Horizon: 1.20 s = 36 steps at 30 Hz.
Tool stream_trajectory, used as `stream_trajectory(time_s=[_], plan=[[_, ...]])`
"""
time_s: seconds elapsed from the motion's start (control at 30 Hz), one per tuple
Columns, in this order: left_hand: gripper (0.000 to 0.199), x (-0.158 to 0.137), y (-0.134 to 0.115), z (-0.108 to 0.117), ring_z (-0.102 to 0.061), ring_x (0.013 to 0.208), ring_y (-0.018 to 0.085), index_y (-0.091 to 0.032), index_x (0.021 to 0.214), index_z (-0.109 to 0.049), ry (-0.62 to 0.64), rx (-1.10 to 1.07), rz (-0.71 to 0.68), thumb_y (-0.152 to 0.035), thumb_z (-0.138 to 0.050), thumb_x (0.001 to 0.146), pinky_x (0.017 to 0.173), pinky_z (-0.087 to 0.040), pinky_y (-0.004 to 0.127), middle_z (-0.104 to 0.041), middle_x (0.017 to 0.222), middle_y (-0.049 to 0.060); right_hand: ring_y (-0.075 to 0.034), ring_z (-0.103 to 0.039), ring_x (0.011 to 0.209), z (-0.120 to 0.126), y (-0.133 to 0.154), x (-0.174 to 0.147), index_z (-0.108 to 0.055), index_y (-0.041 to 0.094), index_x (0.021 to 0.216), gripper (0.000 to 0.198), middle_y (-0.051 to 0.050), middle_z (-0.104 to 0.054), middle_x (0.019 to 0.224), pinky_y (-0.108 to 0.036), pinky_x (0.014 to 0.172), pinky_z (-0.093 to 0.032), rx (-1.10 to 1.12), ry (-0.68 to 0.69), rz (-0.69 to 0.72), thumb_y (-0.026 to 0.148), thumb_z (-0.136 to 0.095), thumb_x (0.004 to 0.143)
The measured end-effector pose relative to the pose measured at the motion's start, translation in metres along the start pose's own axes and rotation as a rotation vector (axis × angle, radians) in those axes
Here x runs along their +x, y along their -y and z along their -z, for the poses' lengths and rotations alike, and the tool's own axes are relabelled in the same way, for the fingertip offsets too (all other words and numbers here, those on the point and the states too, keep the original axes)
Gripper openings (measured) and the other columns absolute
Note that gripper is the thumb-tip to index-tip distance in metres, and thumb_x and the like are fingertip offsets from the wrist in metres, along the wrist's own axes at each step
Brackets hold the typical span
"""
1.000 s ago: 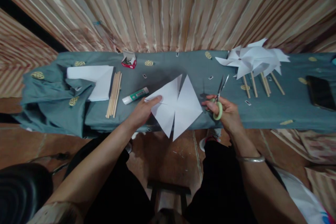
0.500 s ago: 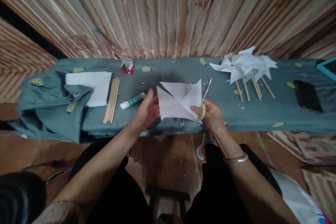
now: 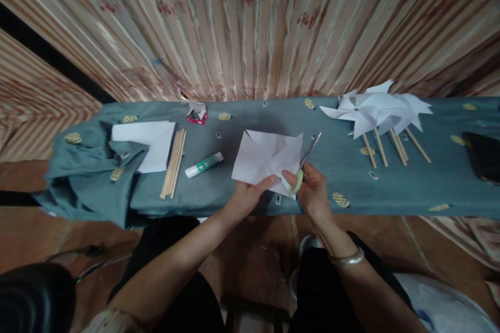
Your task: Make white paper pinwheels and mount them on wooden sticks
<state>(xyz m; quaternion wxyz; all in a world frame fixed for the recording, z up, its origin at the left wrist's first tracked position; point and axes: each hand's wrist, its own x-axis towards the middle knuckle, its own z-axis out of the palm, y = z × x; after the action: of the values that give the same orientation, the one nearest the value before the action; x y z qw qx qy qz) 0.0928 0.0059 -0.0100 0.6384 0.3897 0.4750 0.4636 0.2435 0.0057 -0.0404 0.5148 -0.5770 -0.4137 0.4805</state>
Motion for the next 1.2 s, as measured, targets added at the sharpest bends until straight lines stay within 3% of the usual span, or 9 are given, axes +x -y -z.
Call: stream_trajectory(time_s=[0.13,0.33,0.57,0.8,0.97,1.2], plan=[[0.041,0.018,0.003,0.008,-0.060,0.111,0.027,-0.018,0.108,-0.065,-0.106,0.084,-0.071,-0.028,-0.073,0.069,0.105,-0.040,0.044,-0.070,0.110,0.009,-0.019,-0.063,0.070,0.002,0.008,0.001,-0.064,0.021,0.086,0.035,-0.002,-0.072,0.079,-0.029,0.062,-0.050,-0.010,0.091,-0.037,0.044,-0.079,0.063],[0.032,0.042,-0.009,0.027,-0.062,0.102,0.026,-0.017,0.101,-0.065,-0.200,0.173,-0.175,-0.030,-0.069,0.072,0.099,-0.044,0.043,-0.070,0.108,0.010,-0.017,-0.061,0.061,0.013,0.017,-0.006,-0.063,0.017,0.095,0.044,-0.005,-0.069,0.074,-0.025,0.046,-0.042,-0.054,0.393,-0.205,0.053,-0.072,0.071],[0.014,0.060,-0.013,0.049,-0.062,0.102,0.026,-0.022,0.085,-0.067,-0.291,0.277,-0.343,-0.031,-0.069,0.074,0.100,-0.043,0.039,-0.072,0.093,0.007,-0.015,-0.059,0.062,0.020,0.021,-0.015,-0.065,0.018,0.098,0.043,-0.002,-0.067,0.073,-0.026,0.055,-0.046,-0.217,0.655,-0.226,0.051,-0.074,0.072],[0.026,0.060,-0.022,0.042,-0.063,0.105,0.026,-0.019,0.098,-0.068,-0.345,0.180,-0.327,-0.025,-0.072,0.073,0.097,-0.047,0.038,-0.072,0.093,0.007,-0.010,-0.055,0.053,0.018,0.021,-0.013,-0.065,0.015,0.094,0.048,0.001,-0.061,0.065,-0.022,0.048,-0.044,-0.226,0.663,-0.381,0.056,-0.075,0.070],[0.030,0.058,-0.017,0.037,-0.065,0.098,0.024,-0.020,0.103,-0.067,-0.307,0.205,-0.360,-0.026,-0.071,0.075,0.094,-0.049,0.037,-0.072,0.098,0.007,-0.010,-0.055,0.054,0.017,0.024,-0.012,-0.065,0.014,0.088,0.048,0.000,-0.061,0.066,-0.022,0.050,-0.045,-0.164,0.653,-0.402,0.056,-0.076,0.067],[0.020,0.053,-0.009,0.031,-0.063,0.098,0.026,-0.020,0.090,-0.068,-0.239,0.213,-0.311,-0.031,-0.070,0.073,0.095,-0.047,0.038,-0.073,0.094,0.006,-0.009,-0.055,0.053,0.014,0.034,-0.014,-0.064,0.014,0.081,0.047,-0.001,-0.062,0.066,-0.022,0.049,-0.044,-0.146,0.645,-0.411,0.056,-0.077,0.065]])
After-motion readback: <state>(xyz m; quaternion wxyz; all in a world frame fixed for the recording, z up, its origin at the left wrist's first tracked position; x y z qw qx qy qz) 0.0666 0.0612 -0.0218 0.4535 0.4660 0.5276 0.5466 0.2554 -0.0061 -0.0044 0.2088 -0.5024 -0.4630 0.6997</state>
